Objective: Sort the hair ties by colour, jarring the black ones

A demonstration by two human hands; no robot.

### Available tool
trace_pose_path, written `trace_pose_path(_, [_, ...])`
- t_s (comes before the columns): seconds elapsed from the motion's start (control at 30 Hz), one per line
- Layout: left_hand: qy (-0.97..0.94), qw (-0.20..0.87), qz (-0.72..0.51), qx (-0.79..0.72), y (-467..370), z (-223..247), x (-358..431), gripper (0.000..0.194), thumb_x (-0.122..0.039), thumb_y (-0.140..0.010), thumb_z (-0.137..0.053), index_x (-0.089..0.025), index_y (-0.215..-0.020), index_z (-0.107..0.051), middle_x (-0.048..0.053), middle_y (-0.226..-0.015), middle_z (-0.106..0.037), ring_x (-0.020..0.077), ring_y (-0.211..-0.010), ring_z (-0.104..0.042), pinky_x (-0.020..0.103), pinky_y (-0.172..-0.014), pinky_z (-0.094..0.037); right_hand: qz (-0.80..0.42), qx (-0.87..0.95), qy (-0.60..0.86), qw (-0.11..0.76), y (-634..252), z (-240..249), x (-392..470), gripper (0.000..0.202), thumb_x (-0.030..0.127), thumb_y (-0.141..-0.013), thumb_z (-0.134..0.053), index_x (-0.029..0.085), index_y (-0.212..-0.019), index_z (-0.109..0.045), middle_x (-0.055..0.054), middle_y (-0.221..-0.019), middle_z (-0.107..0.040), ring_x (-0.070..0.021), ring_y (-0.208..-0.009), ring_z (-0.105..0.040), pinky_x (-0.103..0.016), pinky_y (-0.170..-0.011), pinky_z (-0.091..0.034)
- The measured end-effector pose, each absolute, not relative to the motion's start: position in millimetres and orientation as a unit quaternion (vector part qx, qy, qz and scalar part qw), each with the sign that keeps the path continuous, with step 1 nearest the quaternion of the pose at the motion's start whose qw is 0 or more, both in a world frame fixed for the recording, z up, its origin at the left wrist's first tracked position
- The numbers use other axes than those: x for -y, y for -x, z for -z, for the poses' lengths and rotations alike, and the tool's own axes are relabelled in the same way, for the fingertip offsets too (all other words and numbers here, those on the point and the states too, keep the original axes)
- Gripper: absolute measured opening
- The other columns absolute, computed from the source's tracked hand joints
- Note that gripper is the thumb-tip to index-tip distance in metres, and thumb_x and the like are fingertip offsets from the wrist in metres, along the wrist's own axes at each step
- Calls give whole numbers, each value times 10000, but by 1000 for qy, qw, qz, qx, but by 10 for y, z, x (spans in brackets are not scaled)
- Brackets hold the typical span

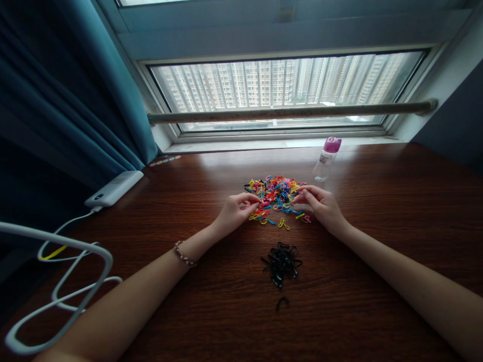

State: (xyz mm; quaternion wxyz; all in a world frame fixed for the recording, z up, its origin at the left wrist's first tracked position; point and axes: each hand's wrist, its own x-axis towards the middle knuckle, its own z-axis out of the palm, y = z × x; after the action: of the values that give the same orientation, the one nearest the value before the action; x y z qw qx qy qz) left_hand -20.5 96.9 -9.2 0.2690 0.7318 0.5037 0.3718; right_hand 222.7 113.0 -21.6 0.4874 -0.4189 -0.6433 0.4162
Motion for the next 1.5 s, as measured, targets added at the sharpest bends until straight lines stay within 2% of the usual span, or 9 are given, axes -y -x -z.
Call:
trace_pose_path(0.13, [-749,263,-361,-490,213,107,-972,221,-326,-761,-572,-137,-844,-651,55,-793,-665,129,-692,-590,206,-581,-455,-289,654,489,500,-2274,206,-1145,268,369,-848,-458,156,-871,-619,-41,-690,-683,-200,-756,-636,-358,-794,-467])
trace_pose_path(0.2, [-753,262,-358,-486,213,109,-973,216,-320,-763,-571,-136,-846,-646,53,-796,-661,125,-690,-586,207,-585,-453,-264,643,509,508,-2296,209,-1164,278,373,-852,-447,159,-873,-623,-39,-686,-682,-194,-744,-628,-344,-783,-463])
trace_pose_path(0.47, [-763,261,-356,-472,209,114,-966,196,-302,-761,-581,-146,-865,-638,45,-817,-653,137,-752,-584,222,-647,-453,-363,570,473,565,-2293,228,-1188,297,424,-833,-463,157,-895,-576,-32,-651,-650,-156,-555,-611,-286,-572,-515])
trace_pose_path(0.73, [-774,277,-351,-448,209,95,-935,172,-297,-754,-594,-150,-826,-647,59,-844,-663,153,-792,-597,270,-741,-470,-334,573,485,570,-2323,272,-1234,308,439,-833,-458,160,-889,-578,-34,-673,-653,-161,-603,-625,-307,-623,-524])
trace_pose_path(0.87, [-832,321,-290,-348,102,37,-790,192,-311,-781,-565,-152,-823,-663,75,-797,-662,146,-734,-592,265,-716,-473,-310,588,491,563,-2329,273,-1234,290,409,-845,-446,158,-876,-588,-43,-702,-656,-172,-648,-631,-316,-651,-516])
trace_pose_path(1.07, [-889,360,-193,-206,-35,13,-578,200,-286,-820,-510,-199,-849,-688,93,-786,-674,162,-750,-594,277,-742,-471,-234,638,517,520,-2316,222,-1194,230,327,-843,-444,164,-876,-604,-45,-734,-671,-172,-673,-631,-301,-671,-492])
trace_pose_path(1.23, [-885,361,-189,-223,-19,20,-598,216,-358,-800,-537,-221,-803,-705,96,-765,-667,170,-738,-599,279,-737,-475,-173,713,584,348,-2340,257,-1201,149,266,-675,-626,218,-813,-656,-5,-721,-679,-181,-634,-629,-272,-568,-473])
trace_pose_path(1.3, [-885,353,-195,-231,-6,4,-618,217,-370,-787,-554,-215,-797,-705,94,-751,-662,165,-718,-596,269,-714,-476,-177,736,573,316,-2341,278,-1200,173,240,-661,-631,240,-831,-664,11,-712,-679,-178,-649,-631,-267,-573,-474])
trace_pose_path(1.5, [-877,273,-265,-293,86,-29,-747,213,-326,-811,-533,-175,-786,-682,75,-736,-646,146,-705,-582,255,-700,-471,-258,744,494,370,-2291,286,-1176,148,227,-725,-582,181,-843,-659,-21,-728,-675,-159,-621,-623,-273,-598,-506])
